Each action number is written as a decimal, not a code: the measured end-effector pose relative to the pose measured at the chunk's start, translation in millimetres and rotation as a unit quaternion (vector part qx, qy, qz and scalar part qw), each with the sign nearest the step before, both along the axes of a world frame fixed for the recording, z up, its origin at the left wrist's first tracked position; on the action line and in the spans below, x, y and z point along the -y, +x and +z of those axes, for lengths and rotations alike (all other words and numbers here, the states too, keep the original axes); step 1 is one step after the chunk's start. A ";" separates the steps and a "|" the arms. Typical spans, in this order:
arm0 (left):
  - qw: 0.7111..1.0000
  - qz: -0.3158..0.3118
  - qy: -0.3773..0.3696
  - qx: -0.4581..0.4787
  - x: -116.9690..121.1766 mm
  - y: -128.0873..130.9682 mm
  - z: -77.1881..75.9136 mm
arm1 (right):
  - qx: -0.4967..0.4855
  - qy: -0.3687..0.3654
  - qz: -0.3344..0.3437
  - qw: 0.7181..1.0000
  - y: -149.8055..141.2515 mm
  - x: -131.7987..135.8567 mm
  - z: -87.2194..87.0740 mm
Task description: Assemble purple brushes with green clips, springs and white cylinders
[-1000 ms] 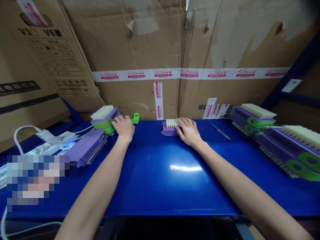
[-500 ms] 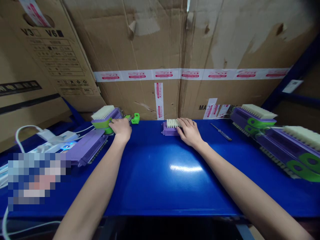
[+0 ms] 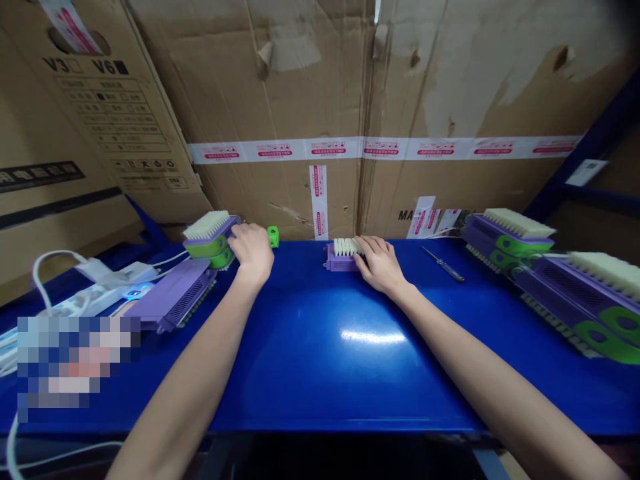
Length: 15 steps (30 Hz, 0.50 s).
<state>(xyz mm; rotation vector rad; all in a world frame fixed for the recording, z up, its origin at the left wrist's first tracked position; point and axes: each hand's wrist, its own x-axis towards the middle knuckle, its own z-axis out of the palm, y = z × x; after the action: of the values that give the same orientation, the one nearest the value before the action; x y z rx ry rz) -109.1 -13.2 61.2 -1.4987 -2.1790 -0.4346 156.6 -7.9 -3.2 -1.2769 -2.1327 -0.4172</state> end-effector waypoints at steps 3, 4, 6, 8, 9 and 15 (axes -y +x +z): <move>0.998 -0.056 0.005 -0.037 6.8 15.4 2.4 | 0.005 0.001 -0.002 1.000 0.1 0.0 -0.1; 0.996 -0.078 0.000 -0.049 8.1 20.6 1.0 | 0.007 0.002 -0.003 1.000 0.0 0.1 0.1; 0.990 -0.118 -0.022 -0.071 9.0 30.5 -4.8 | 0.009 0.001 -0.005 1.000 -0.2 0.6 0.5; 0.984 -0.149 -0.050 -0.087 7.9 38.7 -12.8 | 0.008 0.000 -0.007 1.000 -0.4 1.2 1.0; 0.980 -0.162 -0.062 -0.093 6.8 41.6 -17.0 | 0.008 -0.001 -0.008 1.000 -0.5 1.4 1.2; 0.965 -0.221 -0.101 -0.099 -0.9 40.9 -32.1 | 0.015 -0.006 -0.013 1.000 -0.3 0.9 1.8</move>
<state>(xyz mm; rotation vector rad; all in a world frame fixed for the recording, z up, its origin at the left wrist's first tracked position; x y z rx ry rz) -68.2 -12.2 29.2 -2.0549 -1.7716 -0.1916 156.3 -8.8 -1.4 -1.3130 -2.1491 -0.4388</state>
